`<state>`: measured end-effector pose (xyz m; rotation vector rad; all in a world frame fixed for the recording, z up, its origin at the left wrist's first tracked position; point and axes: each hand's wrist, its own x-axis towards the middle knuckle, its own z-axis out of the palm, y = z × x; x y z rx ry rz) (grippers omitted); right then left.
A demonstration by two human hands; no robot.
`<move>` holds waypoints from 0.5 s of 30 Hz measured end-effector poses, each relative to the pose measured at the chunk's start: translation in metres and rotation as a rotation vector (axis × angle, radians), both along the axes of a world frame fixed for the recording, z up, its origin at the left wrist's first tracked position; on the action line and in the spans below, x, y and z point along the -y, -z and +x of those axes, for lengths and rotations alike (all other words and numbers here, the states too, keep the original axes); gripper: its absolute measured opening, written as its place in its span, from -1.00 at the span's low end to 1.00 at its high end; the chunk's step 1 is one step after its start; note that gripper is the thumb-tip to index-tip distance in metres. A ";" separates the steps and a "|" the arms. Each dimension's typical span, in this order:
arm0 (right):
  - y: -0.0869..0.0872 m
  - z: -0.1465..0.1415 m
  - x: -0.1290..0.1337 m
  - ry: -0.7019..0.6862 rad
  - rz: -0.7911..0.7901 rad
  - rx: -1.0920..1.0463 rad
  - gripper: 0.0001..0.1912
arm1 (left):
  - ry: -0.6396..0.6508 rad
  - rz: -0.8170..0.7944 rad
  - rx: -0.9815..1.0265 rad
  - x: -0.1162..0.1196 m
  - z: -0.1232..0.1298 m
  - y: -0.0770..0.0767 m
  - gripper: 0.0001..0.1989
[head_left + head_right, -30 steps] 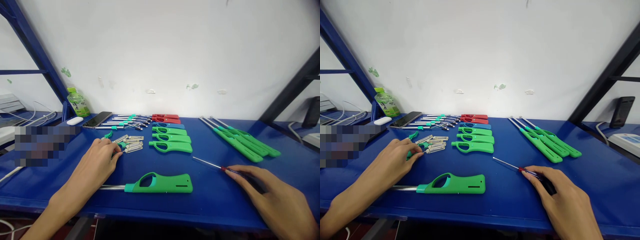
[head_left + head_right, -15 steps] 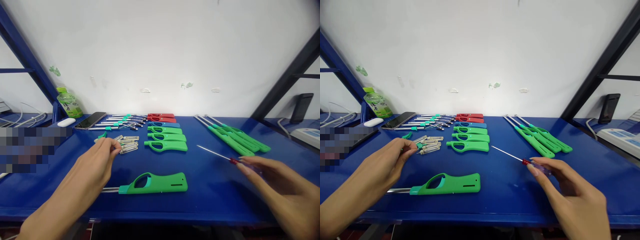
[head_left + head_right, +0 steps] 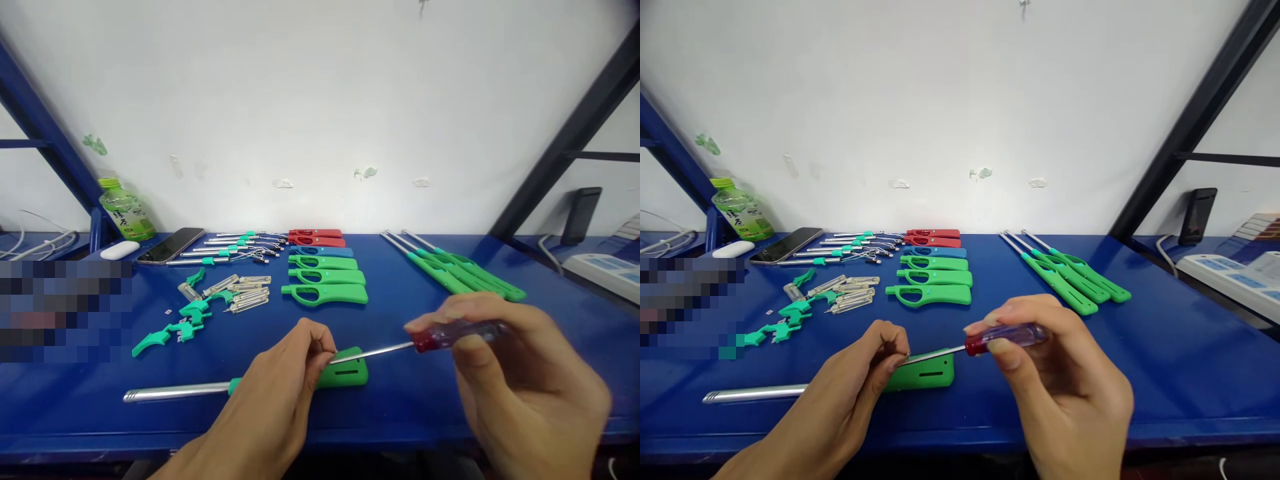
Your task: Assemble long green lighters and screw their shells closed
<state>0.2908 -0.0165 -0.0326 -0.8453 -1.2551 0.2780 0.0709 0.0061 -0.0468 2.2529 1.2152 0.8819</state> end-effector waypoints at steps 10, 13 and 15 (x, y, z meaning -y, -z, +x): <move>0.003 0.009 -0.002 0.058 -0.014 -0.004 -0.92 | -0.010 0.008 -0.015 0.000 -0.002 0.002 -0.77; 0.003 0.010 -0.002 0.048 -0.009 -0.012 -0.91 | -0.012 0.016 -0.030 0.000 -0.001 0.001 -0.78; 0.003 0.010 -0.002 0.047 -0.016 -0.002 -0.89 | -0.020 0.033 -0.045 0.000 0.000 -0.001 -0.78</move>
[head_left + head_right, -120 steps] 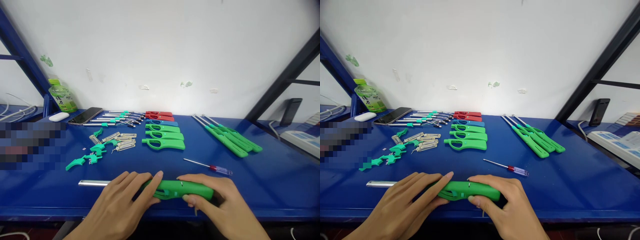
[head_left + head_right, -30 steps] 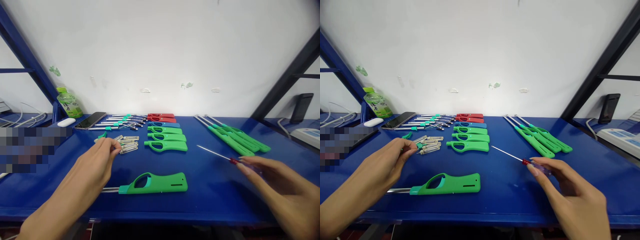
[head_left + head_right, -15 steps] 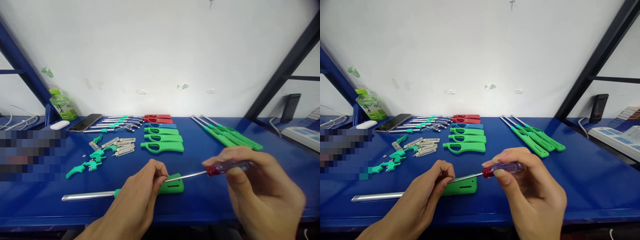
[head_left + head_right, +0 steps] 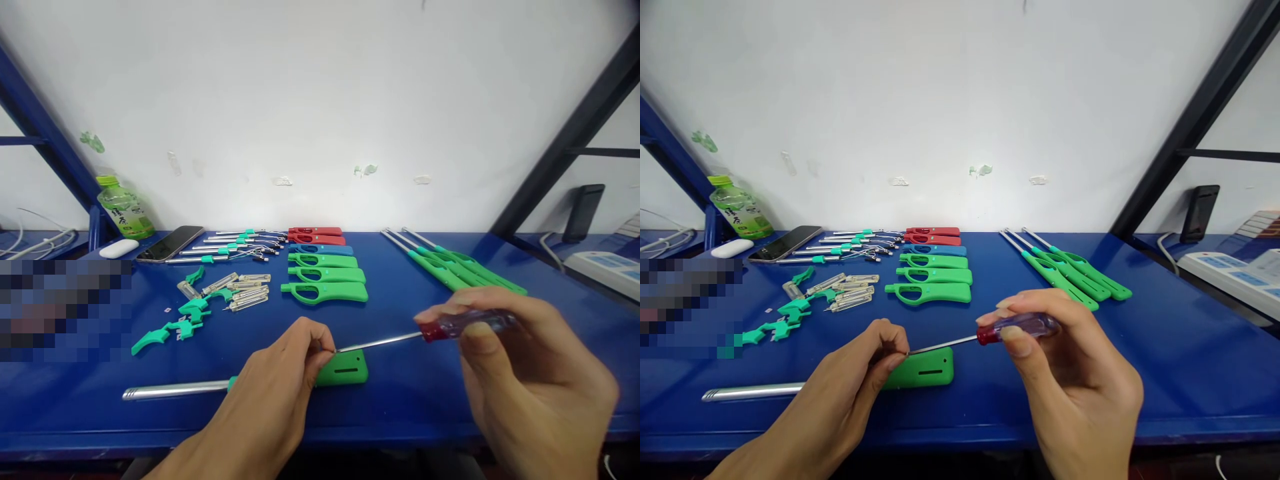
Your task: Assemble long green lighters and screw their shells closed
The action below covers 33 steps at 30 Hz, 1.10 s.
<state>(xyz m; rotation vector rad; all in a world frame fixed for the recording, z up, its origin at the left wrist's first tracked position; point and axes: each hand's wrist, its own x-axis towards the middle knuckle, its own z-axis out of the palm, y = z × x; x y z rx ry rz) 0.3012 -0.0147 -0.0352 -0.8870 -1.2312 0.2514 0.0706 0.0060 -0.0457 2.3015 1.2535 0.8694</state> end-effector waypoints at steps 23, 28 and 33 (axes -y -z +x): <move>0.003 0.000 -0.006 -0.008 -0.100 -0.012 -0.65 | 0.103 0.113 -0.027 0.001 0.008 0.001 -0.80; 0.005 0.001 -0.006 -0.034 -0.114 -0.039 -0.65 | 0.105 0.111 -0.034 0.003 0.008 0.002 -0.79; 0.005 0.001 -0.007 -0.048 -0.103 -0.040 -0.64 | 0.112 0.116 -0.020 0.003 0.008 0.004 -0.79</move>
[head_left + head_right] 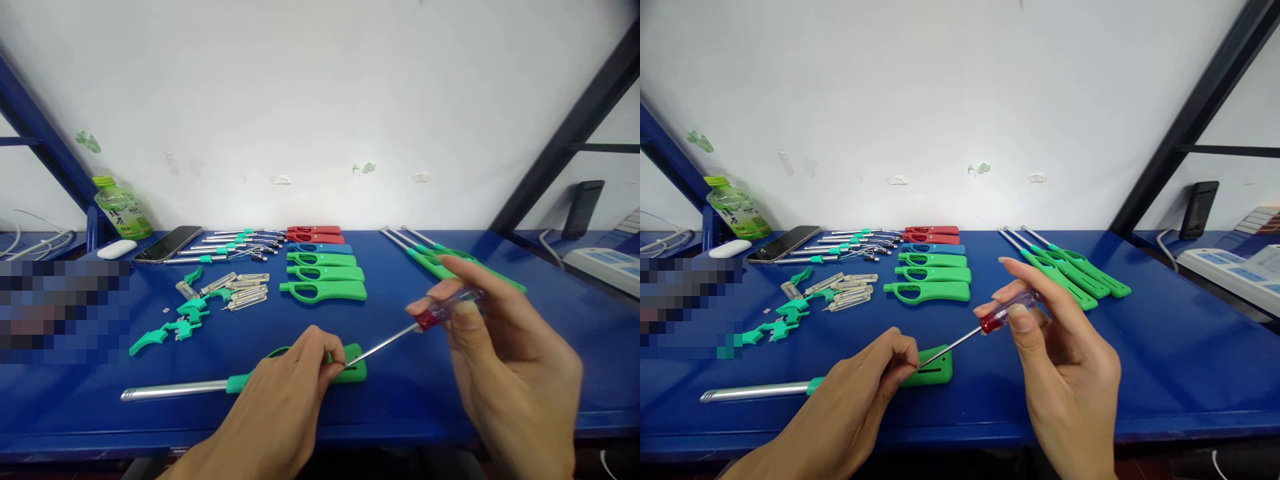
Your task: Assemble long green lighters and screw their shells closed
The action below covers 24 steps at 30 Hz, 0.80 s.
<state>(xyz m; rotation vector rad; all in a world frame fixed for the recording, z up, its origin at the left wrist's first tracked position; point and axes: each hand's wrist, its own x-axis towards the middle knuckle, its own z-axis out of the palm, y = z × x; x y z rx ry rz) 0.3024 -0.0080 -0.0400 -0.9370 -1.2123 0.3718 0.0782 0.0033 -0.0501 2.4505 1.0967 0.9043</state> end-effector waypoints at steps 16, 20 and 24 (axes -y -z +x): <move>0.000 -0.001 0.001 0.023 0.002 0.019 -0.66 | -0.009 -0.002 0.000 -0.001 0.000 0.004 -0.81; -0.006 -0.008 0.011 0.060 0.081 0.071 -0.65 | -0.031 0.033 -0.044 0.000 0.002 0.002 -0.80; -0.012 -0.013 0.022 0.080 0.117 0.097 -0.74 | -0.015 0.051 -0.121 -0.002 0.006 -0.002 -0.81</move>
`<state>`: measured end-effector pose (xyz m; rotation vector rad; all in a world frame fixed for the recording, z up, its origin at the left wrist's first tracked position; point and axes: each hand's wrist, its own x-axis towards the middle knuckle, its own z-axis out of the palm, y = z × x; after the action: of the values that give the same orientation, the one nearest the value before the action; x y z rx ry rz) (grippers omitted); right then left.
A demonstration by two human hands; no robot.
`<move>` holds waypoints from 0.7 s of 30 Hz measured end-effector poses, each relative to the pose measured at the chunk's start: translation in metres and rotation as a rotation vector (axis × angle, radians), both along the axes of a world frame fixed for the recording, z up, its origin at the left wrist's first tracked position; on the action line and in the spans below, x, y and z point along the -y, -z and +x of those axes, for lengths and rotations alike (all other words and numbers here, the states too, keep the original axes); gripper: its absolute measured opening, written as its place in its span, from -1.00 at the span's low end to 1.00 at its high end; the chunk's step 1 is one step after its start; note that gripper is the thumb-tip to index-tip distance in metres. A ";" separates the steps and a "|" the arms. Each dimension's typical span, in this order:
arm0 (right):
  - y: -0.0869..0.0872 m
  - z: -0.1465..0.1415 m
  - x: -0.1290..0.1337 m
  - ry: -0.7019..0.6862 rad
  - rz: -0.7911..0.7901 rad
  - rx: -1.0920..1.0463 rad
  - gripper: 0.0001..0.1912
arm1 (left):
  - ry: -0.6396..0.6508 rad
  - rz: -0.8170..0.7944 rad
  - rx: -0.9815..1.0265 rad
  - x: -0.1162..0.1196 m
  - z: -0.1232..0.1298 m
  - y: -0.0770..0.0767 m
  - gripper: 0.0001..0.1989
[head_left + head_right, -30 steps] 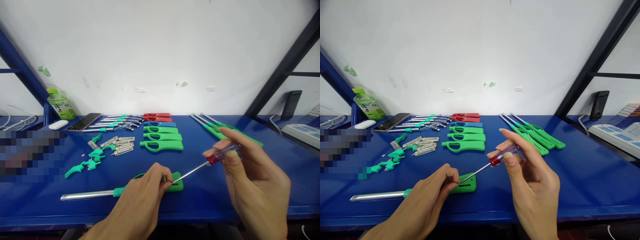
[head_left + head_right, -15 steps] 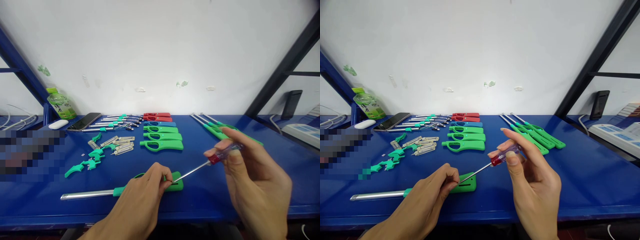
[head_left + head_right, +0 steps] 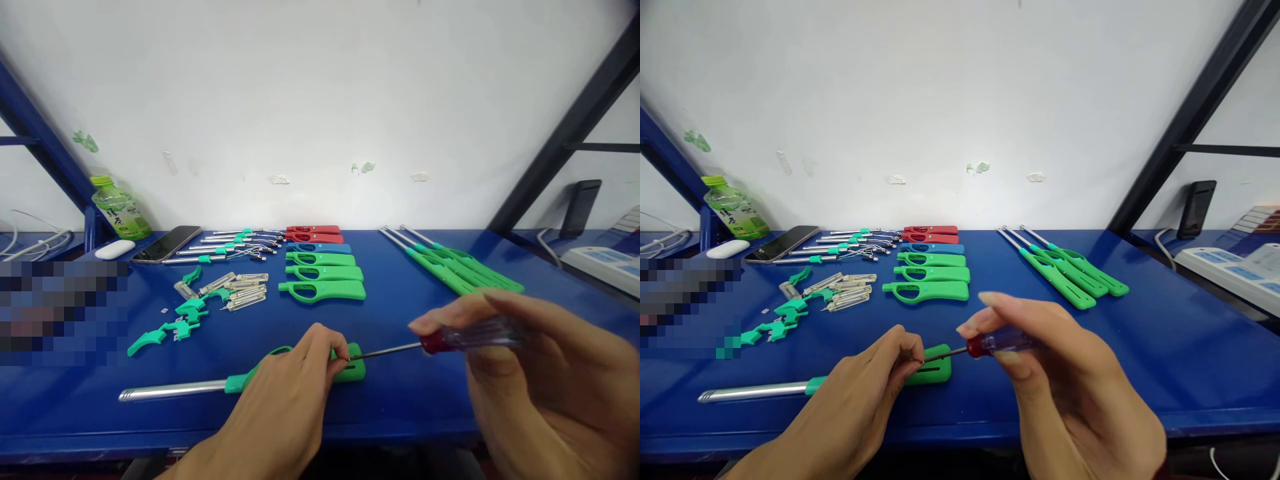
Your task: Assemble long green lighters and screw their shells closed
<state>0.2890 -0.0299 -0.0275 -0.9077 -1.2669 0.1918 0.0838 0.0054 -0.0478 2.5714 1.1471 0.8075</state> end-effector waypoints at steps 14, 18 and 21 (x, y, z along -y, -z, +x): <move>0.001 0.007 -0.016 -0.191 0.014 0.168 -0.56 | 0.054 0.072 -0.169 -0.015 0.016 0.002 -0.85; 0.000 0.009 -0.019 -0.244 -0.028 0.254 -0.54 | 0.056 0.044 -0.188 -0.017 0.015 0.005 -0.83; -0.001 0.007 -0.021 -0.256 -0.046 0.265 -0.55 | 0.066 0.033 -0.198 -0.017 0.015 0.004 -0.82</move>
<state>0.2964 -0.0091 -0.0268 -0.8260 -1.6317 0.3112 0.0990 0.0229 -0.0515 2.7507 1.1028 0.5719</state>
